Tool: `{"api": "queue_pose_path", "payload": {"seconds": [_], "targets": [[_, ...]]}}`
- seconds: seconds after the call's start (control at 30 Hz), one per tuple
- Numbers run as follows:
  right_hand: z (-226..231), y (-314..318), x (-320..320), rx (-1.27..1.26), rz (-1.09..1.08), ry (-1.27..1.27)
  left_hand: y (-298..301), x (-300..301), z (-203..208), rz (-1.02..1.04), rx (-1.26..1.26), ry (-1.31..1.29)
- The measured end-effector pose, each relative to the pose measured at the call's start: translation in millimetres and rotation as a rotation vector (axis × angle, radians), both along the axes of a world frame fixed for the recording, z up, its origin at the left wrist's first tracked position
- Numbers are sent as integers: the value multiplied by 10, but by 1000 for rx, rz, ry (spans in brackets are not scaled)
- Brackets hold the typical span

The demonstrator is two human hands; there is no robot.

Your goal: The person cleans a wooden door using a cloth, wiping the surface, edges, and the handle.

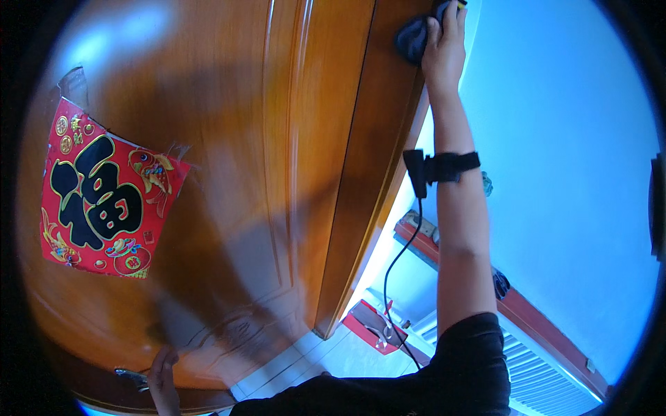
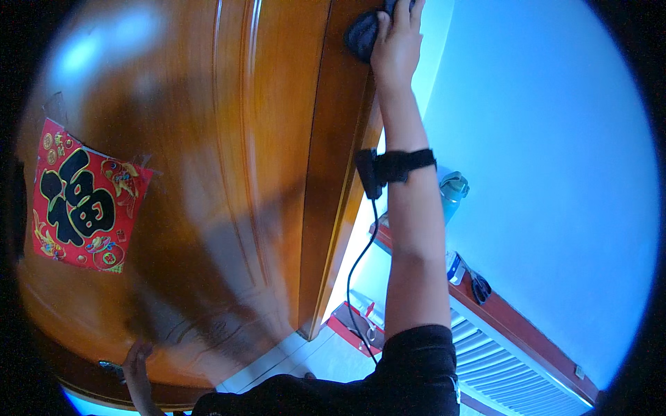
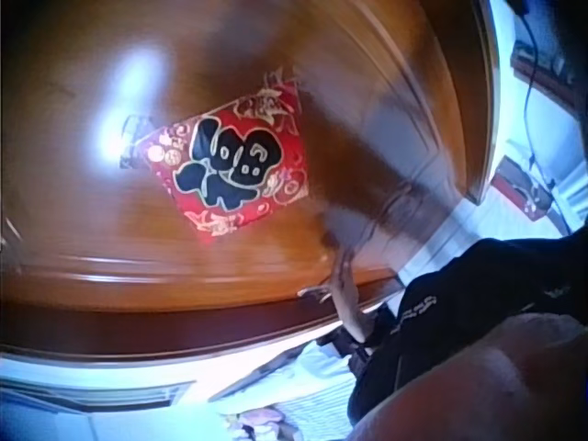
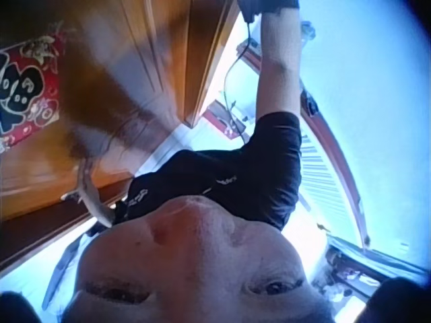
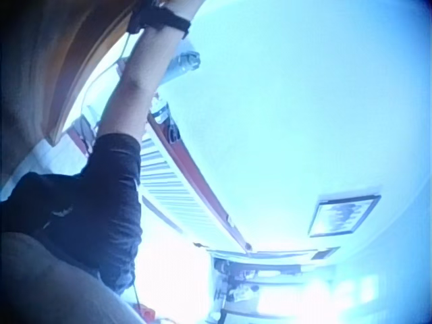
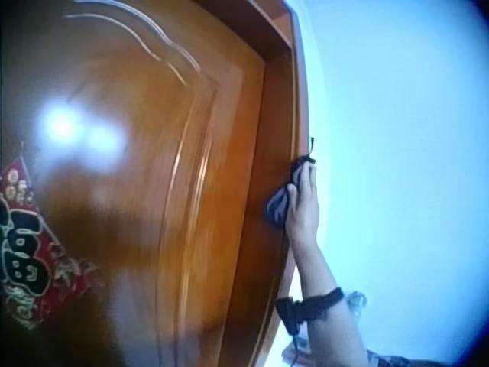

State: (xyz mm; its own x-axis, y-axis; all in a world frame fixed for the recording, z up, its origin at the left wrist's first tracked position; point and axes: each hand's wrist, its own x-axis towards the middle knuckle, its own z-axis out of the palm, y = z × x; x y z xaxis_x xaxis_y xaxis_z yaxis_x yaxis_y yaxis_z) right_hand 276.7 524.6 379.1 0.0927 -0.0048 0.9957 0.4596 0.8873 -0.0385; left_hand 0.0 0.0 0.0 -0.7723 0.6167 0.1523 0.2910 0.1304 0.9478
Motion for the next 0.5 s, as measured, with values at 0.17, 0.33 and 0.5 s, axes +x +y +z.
{"api": "queue_pose_path", "payload": {"seconds": [0.17, 0.33, 0.5], "targets": [[-801, -144, -115, 30, -137, 76, 10, -10, 70, 19, 4, 46], [-1484, -248, -71, 3, -187, -27, 133, -1, 149, -2, -110, 103], [-1009, -298, -24, 200, -556, -271, 91, -16, 216, -23, -121, 125]]}}
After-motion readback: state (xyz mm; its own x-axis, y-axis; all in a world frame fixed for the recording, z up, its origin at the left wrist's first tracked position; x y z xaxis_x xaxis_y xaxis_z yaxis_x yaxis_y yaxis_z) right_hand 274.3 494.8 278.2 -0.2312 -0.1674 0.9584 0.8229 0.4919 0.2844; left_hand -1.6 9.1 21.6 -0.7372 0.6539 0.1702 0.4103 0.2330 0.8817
